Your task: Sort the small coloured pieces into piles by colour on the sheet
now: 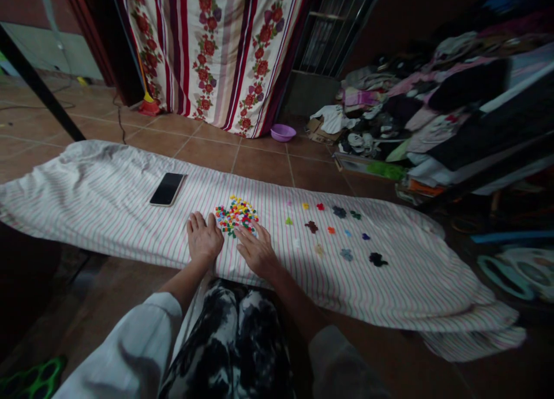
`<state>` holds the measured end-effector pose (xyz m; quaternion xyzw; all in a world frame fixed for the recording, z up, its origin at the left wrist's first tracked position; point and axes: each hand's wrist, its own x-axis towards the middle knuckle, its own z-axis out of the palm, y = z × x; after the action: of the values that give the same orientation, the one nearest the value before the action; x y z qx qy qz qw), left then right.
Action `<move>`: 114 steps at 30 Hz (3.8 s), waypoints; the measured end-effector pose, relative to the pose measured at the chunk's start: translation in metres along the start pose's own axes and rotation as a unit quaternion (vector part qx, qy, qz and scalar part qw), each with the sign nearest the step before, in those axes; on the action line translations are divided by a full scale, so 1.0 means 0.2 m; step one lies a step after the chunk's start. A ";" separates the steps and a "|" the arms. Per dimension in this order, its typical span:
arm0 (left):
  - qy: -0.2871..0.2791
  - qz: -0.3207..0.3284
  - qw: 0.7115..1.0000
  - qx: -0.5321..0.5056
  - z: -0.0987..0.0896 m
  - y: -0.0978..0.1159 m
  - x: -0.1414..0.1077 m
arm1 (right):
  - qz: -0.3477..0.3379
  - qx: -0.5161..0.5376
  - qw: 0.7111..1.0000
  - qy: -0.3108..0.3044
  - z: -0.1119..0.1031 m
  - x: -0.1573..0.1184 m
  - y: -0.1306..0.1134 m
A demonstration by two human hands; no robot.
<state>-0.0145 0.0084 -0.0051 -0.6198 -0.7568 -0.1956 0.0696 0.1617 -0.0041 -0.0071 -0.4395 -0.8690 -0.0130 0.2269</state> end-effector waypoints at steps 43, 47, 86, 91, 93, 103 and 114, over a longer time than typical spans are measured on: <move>-0.022 -0.005 0.999 0.028 -0.03 0.02 0.01 | 0.082 -0.014 0.997 0.011 0.06 0.03 0.21; -0.022 -0.006 1.000 0.019 -0.02 0.02 0.01 | 0.103 0.003 0.994 0.044 0.05 0.06 0.24; -0.019 0.011 0.996 0.089 -0.04 0.03 0.00 | 0.303 0.226 0.925 0.036 0.05 0.35 0.41; -0.023 0.009 0.996 0.086 -0.04 0.03 0.00 | 0.314 0.284 0.903 0.069 0.07 0.33 0.40; -0.030 0.008 0.996 0.081 -0.04 0.03 0.00 | 0.318 0.315 0.890 0.088 0.07 0.32 0.40; -0.016 0.015 0.997 0.075 -0.04 0.02 0.00 | 0.358 0.541 0.749 0.135 0.01 0.26 0.39; -0.052 0.022 0.990 0.131 -0.09 0.05 0.00 | 0.391 0.648 0.631 0.171 -0.11 0.22 0.39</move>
<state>-0.0072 0.0027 0.0142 -0.6310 -0.7648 -0.0605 0.1154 0.2065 0.0724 0.0171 -0.4677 -0.3464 0.5681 0.5818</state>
